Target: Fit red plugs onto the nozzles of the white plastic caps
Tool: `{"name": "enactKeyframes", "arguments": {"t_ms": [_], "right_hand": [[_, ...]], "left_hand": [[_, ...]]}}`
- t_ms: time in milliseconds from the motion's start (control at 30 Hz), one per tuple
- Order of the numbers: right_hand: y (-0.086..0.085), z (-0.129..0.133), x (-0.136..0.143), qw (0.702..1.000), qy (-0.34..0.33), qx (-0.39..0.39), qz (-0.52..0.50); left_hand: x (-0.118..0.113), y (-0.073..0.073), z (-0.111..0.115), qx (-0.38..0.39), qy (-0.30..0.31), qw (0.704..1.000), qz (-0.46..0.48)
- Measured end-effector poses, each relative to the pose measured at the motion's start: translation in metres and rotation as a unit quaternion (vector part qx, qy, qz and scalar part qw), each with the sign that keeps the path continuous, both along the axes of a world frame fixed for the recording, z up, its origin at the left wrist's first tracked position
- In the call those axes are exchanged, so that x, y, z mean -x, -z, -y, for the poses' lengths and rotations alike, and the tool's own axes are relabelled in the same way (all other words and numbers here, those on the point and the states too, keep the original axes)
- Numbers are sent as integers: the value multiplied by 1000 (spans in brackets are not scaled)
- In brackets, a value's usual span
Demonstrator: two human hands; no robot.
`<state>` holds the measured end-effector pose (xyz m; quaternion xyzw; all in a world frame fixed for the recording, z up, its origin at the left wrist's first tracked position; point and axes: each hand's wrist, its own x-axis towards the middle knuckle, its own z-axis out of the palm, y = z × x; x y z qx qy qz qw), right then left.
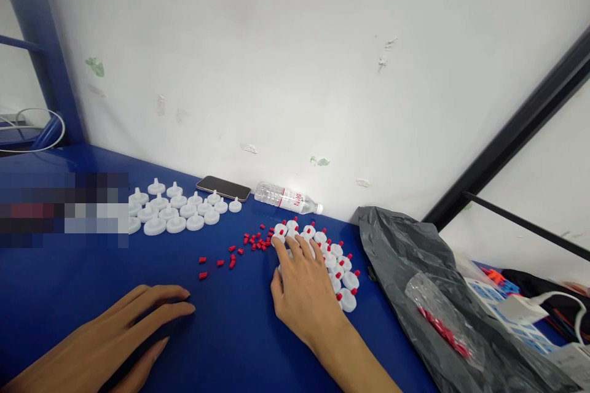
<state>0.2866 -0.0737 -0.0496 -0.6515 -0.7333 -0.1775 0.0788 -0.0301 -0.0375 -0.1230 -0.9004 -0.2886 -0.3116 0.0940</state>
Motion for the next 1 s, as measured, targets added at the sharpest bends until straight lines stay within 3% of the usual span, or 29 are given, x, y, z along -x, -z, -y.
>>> {"name": "enactKeyframes", "arguments": {"t_ms": [133, 267, 600, 1000], "right_hand": [[-4, -2, -2, 999, -34, -14, 25], [-9, -4, -4, 997, -63, 22, 37], [-6, -7, -11, 998, -11, 39, 52], [-2, -7, -8, 996, 25, -19, 80]], "left_hand": [[1, 1, 1, 2, 3, 1000, 0], [3, 3, 2, 3, -2, 1000, -9], [5, 8, 2, -19, -5, 999, -39], [3, 0, 2, 12, -4, 1000, -14]]}}
